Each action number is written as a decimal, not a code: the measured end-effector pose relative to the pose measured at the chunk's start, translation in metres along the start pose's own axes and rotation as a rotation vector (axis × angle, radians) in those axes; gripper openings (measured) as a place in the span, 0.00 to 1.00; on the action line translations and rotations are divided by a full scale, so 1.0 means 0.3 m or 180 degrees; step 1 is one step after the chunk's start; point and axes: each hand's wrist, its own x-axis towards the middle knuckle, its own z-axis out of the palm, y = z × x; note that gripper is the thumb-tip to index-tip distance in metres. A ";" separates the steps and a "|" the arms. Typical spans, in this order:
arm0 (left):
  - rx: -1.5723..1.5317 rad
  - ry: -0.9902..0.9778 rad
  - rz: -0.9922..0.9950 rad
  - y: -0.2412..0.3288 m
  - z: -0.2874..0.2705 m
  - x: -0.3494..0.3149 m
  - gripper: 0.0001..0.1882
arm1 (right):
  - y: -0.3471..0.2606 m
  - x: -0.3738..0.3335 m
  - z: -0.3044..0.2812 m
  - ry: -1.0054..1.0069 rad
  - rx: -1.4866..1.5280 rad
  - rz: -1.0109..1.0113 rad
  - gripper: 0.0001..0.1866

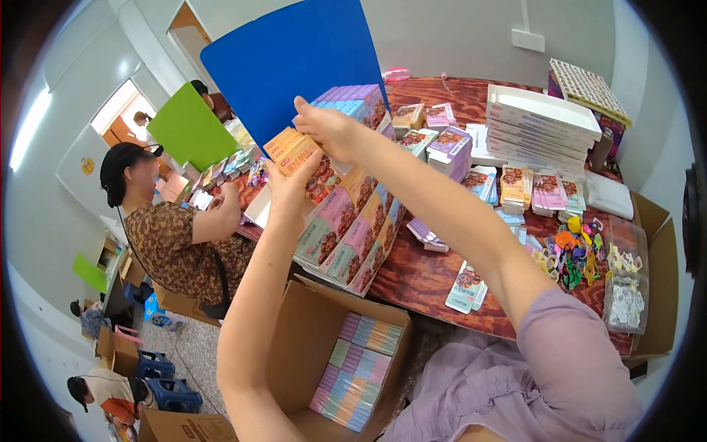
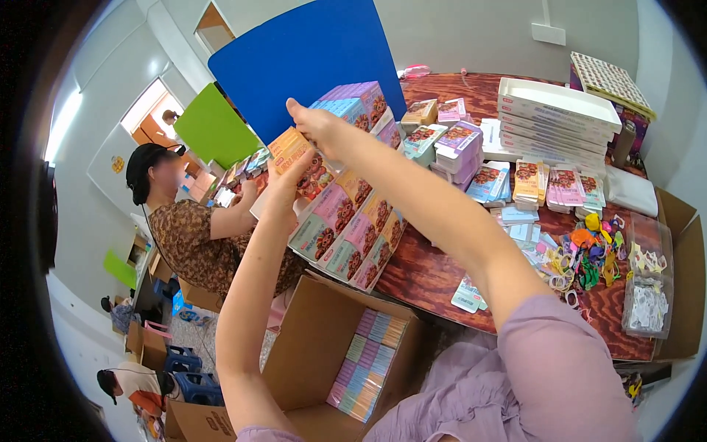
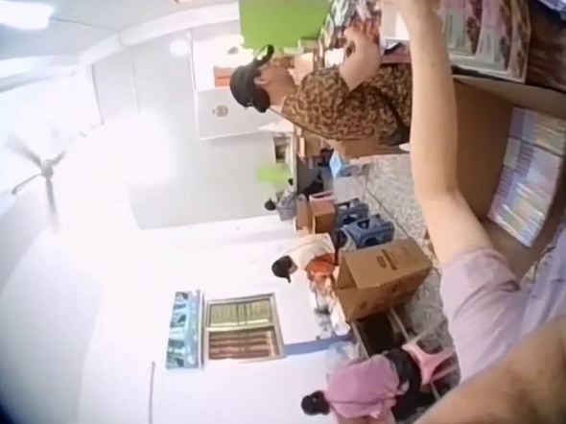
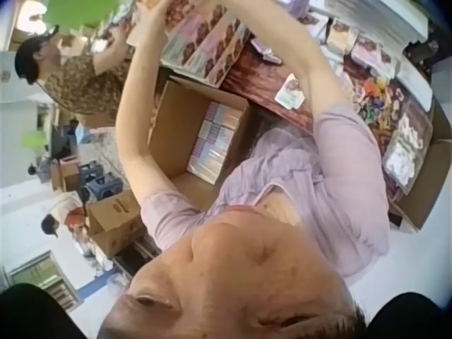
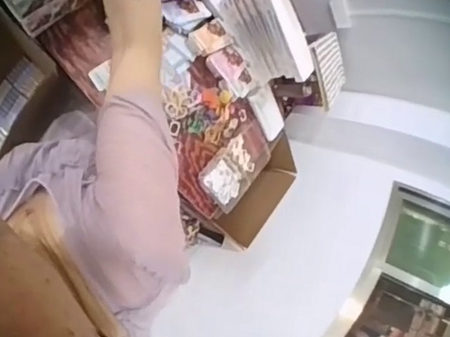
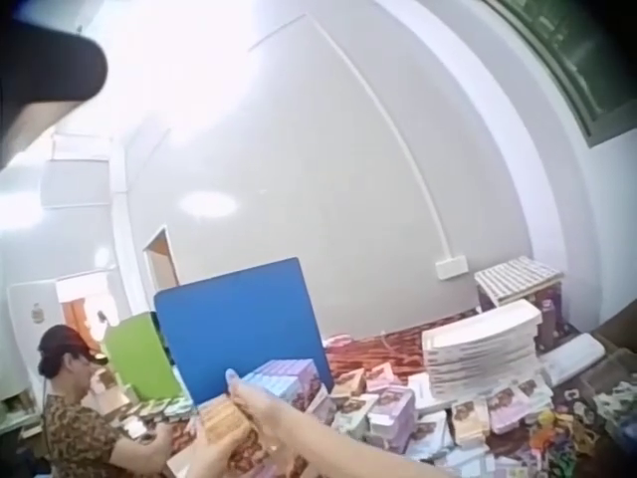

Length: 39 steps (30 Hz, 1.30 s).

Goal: Packaging small toy items and trinkets into individual cardboard boxes and stacking them.

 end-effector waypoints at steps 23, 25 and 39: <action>0.0031 0.0061 0.0443 -0.008 -0.005 0.005 0.26 | 0.158 -0.201 -0.060 0.0862 -0.4690 -0.3002 0.14; 0.0256 -0.0166 -0.0005 0.017 0.009 -0.046 0.25 | 0.172 -0.190 -0.113 0.0979 -0.4736 -0.3136 0.10; 0.1882 -0.0581 0.0613 -0.003 -0.114 -0.008 0.18 | 0.166 -0.306 -0.065 0.0714 -0.4564 -0.3555 0.06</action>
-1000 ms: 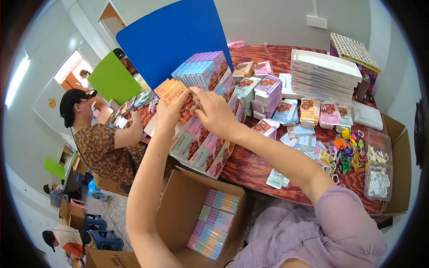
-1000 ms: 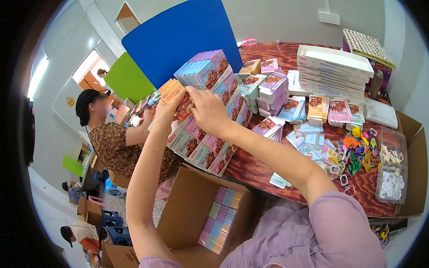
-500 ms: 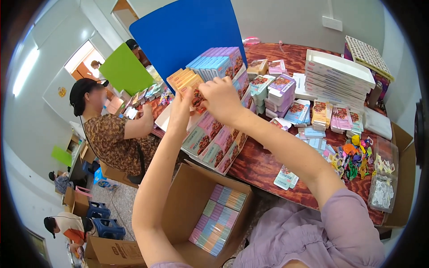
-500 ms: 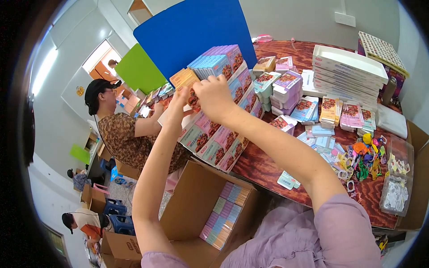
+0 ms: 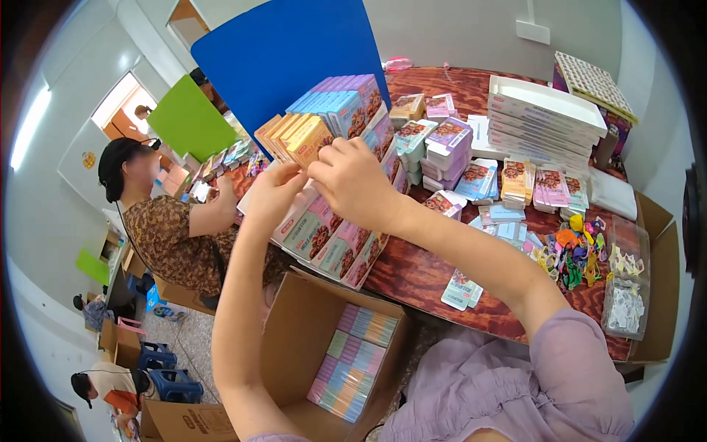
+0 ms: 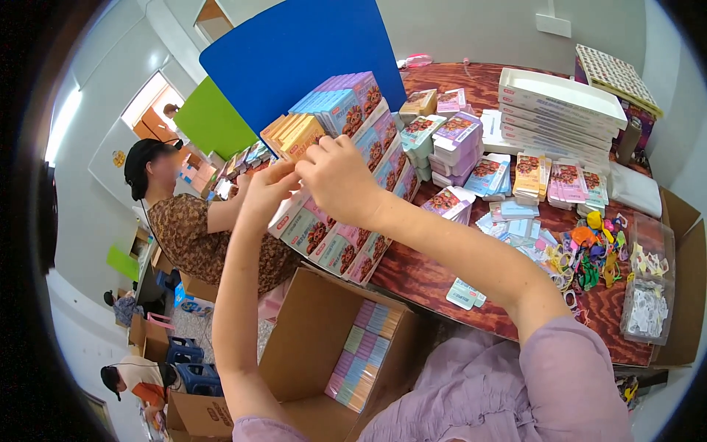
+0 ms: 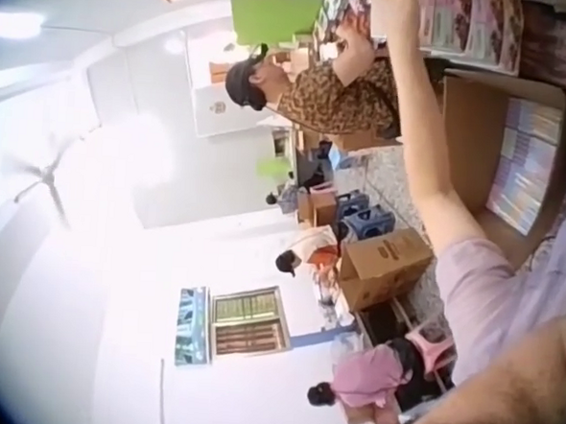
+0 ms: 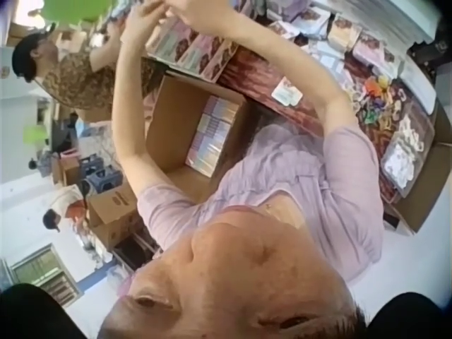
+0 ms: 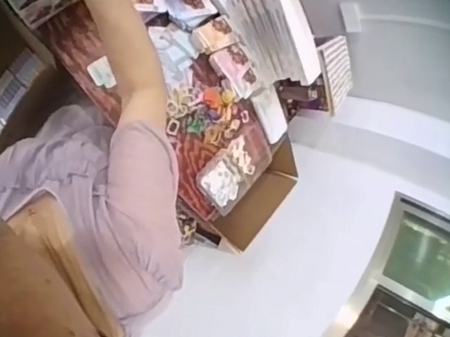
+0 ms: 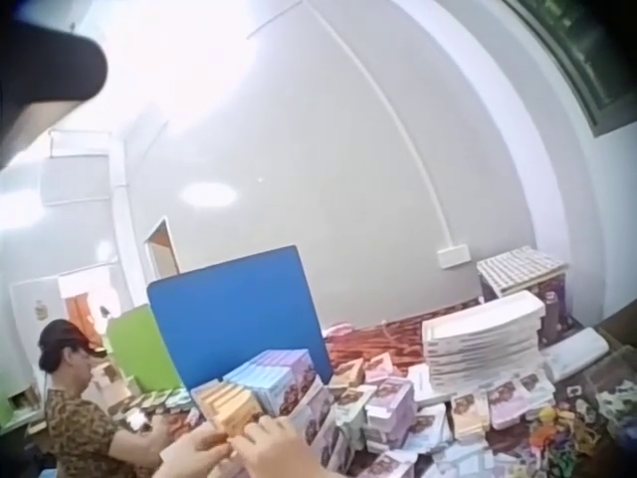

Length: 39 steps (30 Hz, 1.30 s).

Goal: Packaging small toy items and trinkets into individual cardboard boxes and stacking them.

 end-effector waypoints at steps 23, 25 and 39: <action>-0.2004 0.0712 -0.0761 -0.052 -0.011 0.202 0.33 | 0.019 0.001 0.051 -0.0487 0.0457 0.0664 0.08; -0.1929 0.0770 -0.0731 -0.031 0.002 0.193 0.37 | -0.008 0.012 0.055 -0.0190 0.0637 0.0492 0.08; -0.2359 0.0107 -0.0371 -0.052 -0.020 0.140 0.36 | -0.120 0.107 0.084 -0.1331 0.1279 0.0930 0.15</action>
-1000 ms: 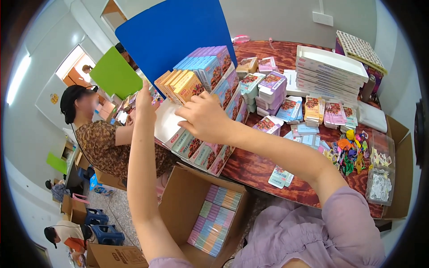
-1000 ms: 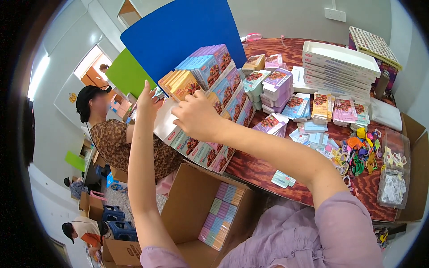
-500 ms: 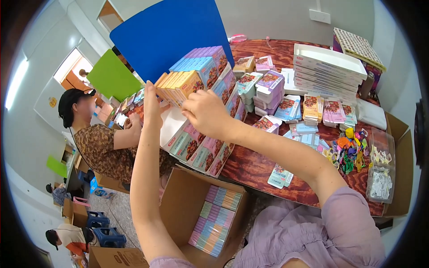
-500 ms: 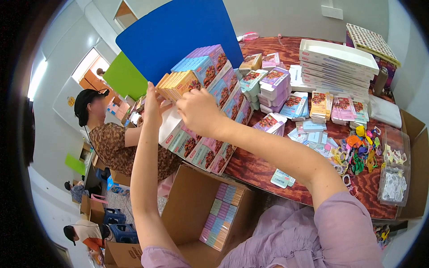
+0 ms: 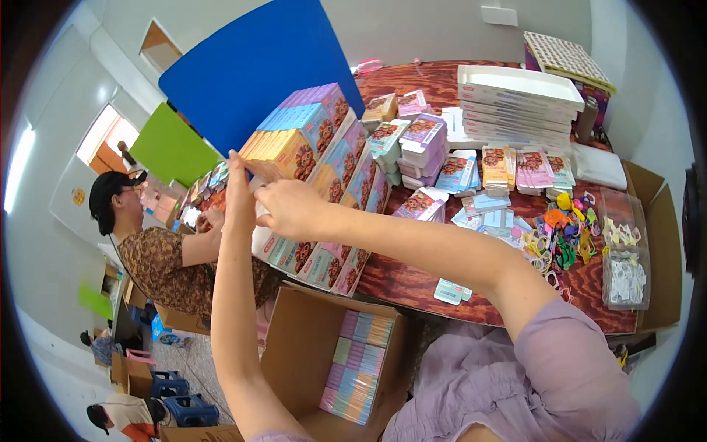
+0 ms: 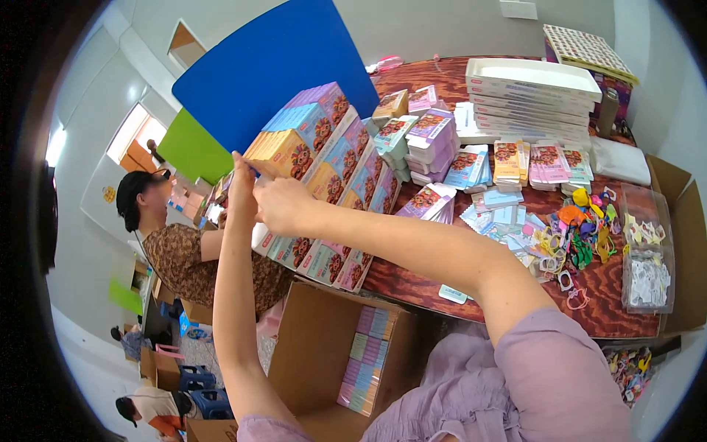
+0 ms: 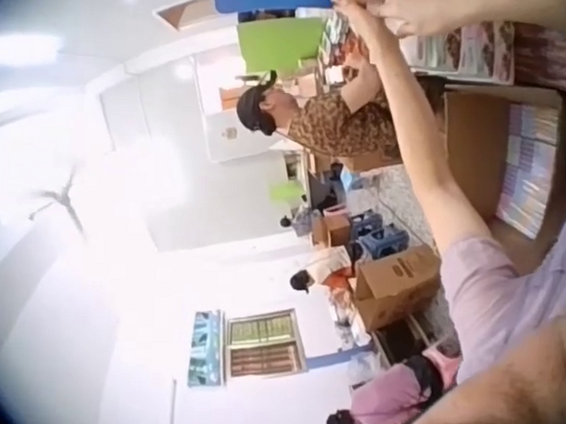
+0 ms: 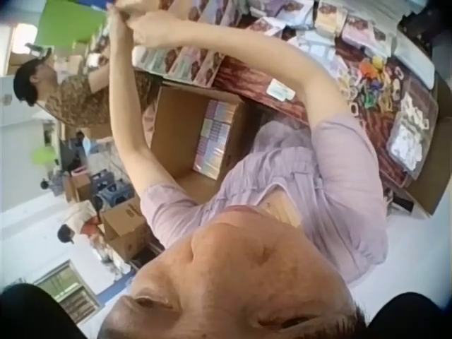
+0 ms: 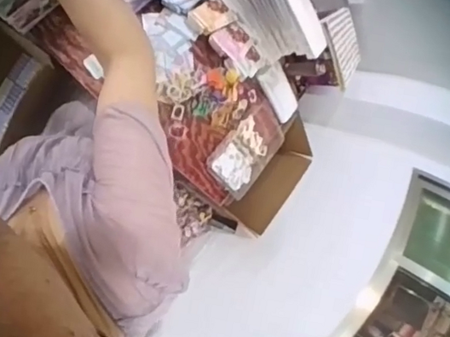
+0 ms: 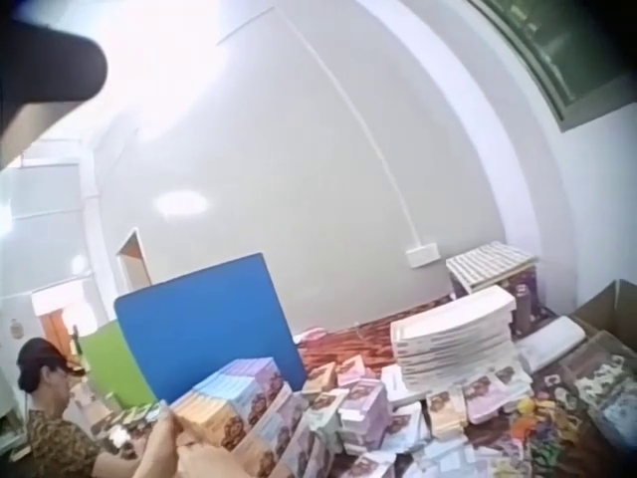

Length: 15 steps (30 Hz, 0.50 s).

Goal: Packaging small toy items and trinkets into individual cardboard boxes and stacking them.

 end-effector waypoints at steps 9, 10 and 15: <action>0.0643 0.0366 -0.0338 -0.028 -0.031 0.013 0.46 | 0.055 -0.152 -0.013 0.0934 -0.0114 -0.0732 0.07; 0.0699 0.0378 -0.0432 -0.047 -0.086 0.027 0.46 | 0.031 -0.197 -0.011 0.0949 -0.0148 -0.0619 0.07; 0.1116 0.0349 0.0441 -0.020 0.028 -0.132 0.40 | 0.088 -0.544 -0.118 0.0812 0.0430 -0.0442 0.06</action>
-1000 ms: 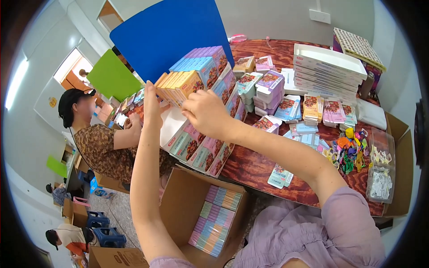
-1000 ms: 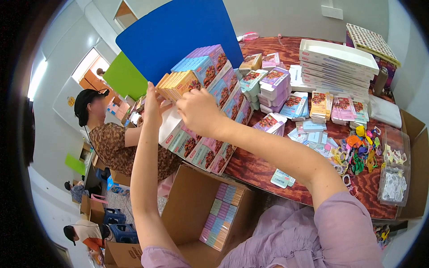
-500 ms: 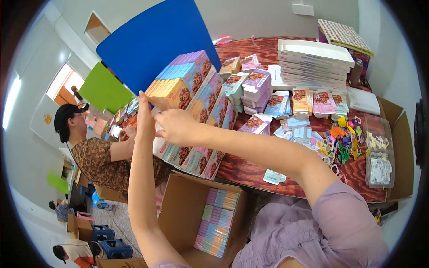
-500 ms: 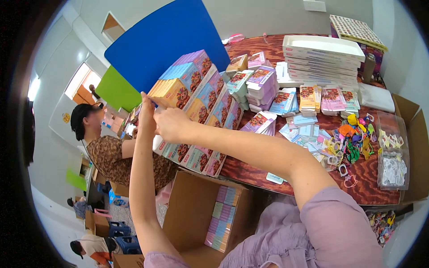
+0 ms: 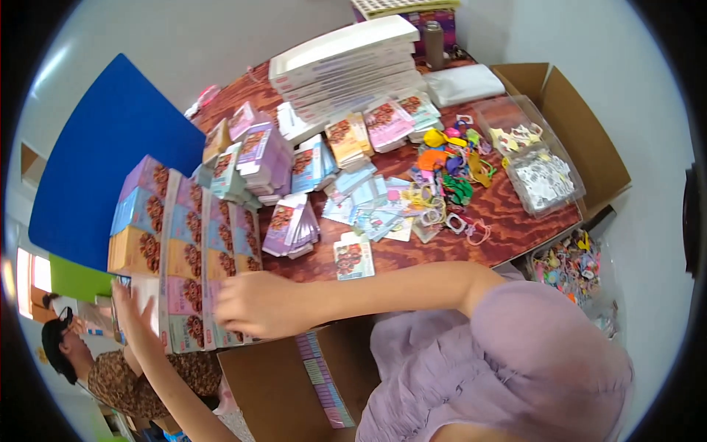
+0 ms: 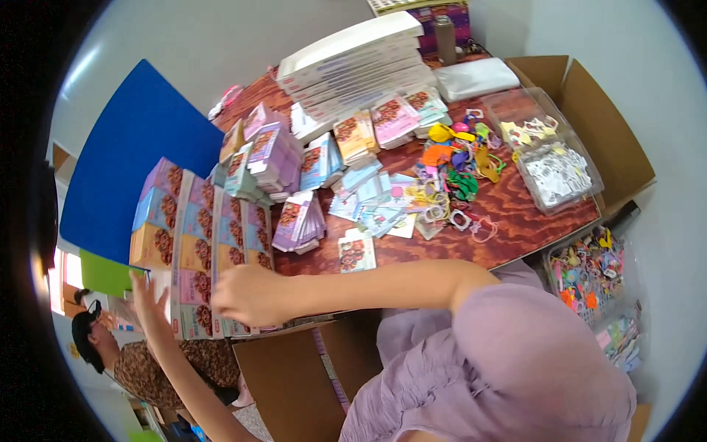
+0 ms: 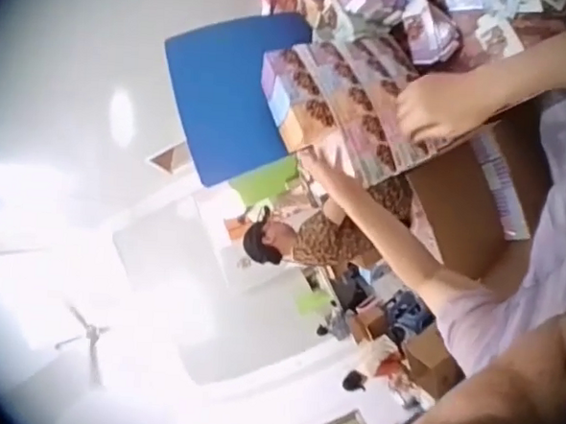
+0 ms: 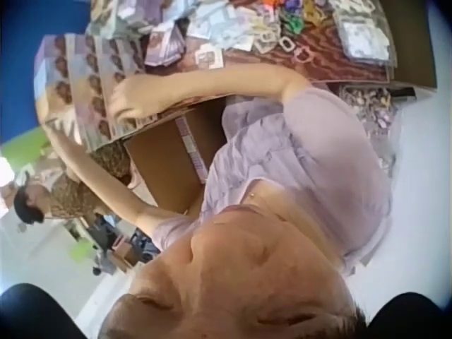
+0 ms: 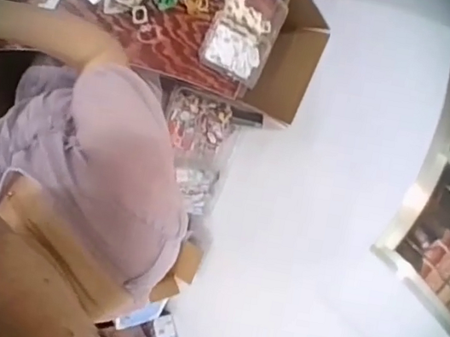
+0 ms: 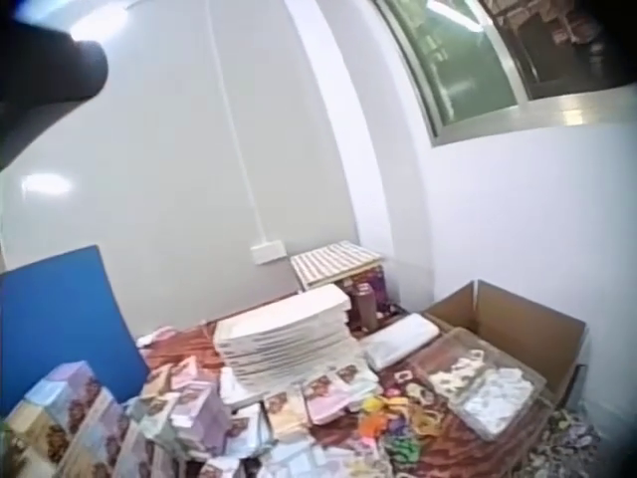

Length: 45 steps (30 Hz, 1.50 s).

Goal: Packaging small toy items and trinkets into individual cardboard boxes and stacking them.

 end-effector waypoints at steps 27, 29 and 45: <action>0.2374 -0.2087 0.0775 -0.035 1.900 -0.215 0.42 | 0.663 -0.621 -0.992 0.1386 -0.1981 0.3639 0.18; 0.2914 -0.2538 0.0713 0.025 1.904 -0.219 0.47 | 0.682 -0.651 -1.026 0.1519 -0.1975 0.3614 0.19; 0.2753 -0.2086 0.0475 0.003 1.976 -0.248 0.56 | 0.548 -0.688 -1.114 0.2272 -0.1146 0.3138 0.23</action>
